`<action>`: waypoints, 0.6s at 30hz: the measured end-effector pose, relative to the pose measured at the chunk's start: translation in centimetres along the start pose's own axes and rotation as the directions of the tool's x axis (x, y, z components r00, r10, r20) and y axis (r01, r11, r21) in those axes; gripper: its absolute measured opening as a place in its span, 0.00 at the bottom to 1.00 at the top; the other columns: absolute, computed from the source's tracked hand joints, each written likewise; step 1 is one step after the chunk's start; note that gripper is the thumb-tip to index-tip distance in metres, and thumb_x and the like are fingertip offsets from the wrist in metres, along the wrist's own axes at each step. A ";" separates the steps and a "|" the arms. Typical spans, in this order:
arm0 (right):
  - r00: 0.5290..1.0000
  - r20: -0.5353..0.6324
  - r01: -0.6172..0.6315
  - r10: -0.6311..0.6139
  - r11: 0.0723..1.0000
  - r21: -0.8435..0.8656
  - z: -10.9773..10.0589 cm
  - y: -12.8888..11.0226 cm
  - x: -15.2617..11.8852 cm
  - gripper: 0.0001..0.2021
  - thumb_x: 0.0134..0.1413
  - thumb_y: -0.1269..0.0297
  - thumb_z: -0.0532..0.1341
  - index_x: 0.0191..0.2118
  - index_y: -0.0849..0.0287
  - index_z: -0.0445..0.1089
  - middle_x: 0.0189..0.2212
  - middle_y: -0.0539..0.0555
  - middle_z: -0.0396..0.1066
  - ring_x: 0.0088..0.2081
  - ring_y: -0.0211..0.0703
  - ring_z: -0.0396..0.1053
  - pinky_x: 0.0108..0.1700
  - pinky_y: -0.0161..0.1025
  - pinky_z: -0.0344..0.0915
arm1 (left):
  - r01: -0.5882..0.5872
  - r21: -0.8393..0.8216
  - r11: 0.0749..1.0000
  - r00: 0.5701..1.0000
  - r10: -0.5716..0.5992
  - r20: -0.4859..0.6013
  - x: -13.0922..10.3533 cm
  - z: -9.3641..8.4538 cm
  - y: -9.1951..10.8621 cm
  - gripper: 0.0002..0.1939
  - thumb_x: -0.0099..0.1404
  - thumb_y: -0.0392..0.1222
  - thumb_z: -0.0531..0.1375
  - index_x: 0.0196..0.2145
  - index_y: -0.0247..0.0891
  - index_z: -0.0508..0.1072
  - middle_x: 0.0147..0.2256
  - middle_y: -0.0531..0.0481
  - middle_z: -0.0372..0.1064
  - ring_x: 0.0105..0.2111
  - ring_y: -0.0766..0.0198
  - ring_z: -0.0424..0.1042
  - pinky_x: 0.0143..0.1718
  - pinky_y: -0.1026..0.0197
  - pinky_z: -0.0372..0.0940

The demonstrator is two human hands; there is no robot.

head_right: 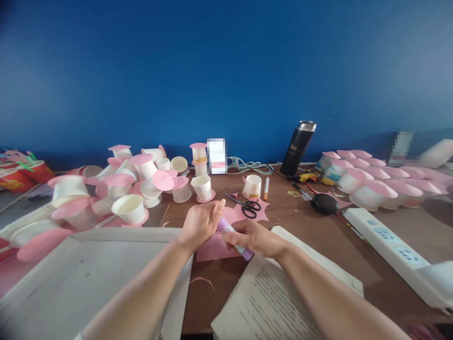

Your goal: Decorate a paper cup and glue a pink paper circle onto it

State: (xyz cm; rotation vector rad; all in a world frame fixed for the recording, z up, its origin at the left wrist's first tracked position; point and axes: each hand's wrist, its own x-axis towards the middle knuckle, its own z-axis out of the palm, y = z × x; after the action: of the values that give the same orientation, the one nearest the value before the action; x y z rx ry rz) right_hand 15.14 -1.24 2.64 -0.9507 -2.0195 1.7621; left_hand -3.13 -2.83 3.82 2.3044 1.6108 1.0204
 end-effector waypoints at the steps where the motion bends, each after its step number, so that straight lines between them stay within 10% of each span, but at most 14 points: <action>1: 1.000 -0.013 -0.009 0.008 0.999 -0.038 0.1 -0.2 0.0 0.22 0.53 0.44 0.58 0.25 0.62 0.67 0.20 0.49 0.63 0.20 0.32 0.56 0.22 0.32 0.51 | 0.008 0.015 1.000 1.000 -0.008 -0.002 0.0 0.0 0.0 0.22 0.70 0.49 0.42 0.25 0.38 0.65 0.23 0.49 0.67 0.24 0.65 0.64 0.26 0.62 0.47; 6: 0.990 -0.142 -0.038 -0.012 0.938 -0.345 0.9 -0.5 -0.1 0.22 0.54 0.43 0.55 0.23 0.59 0.61 0.18 0.47 0.60 0.19 0.32 0.54 0.22 0.32 0.49 | 0.067 0.098 0.993 0.998 -0.068 0.005 0.0 0.2 0.3 0.26 0.70 0.53 0.40 0.27 0.38 0.69 0.25 0.47 0.71 0.25 0.63 0.67 0.25 0.62 0.49; 12: 0.871 -0.371 -0.124 -0.322 0.587 -0.800 2.2 0.4 0.6 0.20 0.54 0.47 0.57 0.24 0.60 0.64 0.25 0.51 0.66 0.24 0.35 0.57 0.26 0.35 0.46 | 0.243 0.169 0.955 0.970 -0.243 -0.016 0.3 0.8 -0.3 0.29 0.68 0.56 0.41 0.24 0.38 0.71 0.22 0.47 0.69 0.23 0.62 0.67 0.24 0.62 0.49; 18: 0.974 -0.226 -0.058 -0.029 0.928 -0.368 0.8 0.1 0.4 0.23 0.51 0.41 0.56 0.25 0.60 0.62 0.19 0.46 0.56 0.21 0.32 0.52 0.22 0.32 0.48 | 0.067 -0.302 0.951 0.994 -0.037 0.103 0.3 0.5 -1.0 0.25 0.67 0.57 0.45 0.25 0.37 0.69 0.23 0.53 0.67 0.24 0.69 0.64 0.26 0.67 0.54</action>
State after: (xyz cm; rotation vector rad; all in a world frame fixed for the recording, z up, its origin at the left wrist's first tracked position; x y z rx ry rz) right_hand 14.34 -1.58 2.28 -1.2177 -2.2356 1.2238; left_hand -3.55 -2.02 3.14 2.0615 1.3608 1.0459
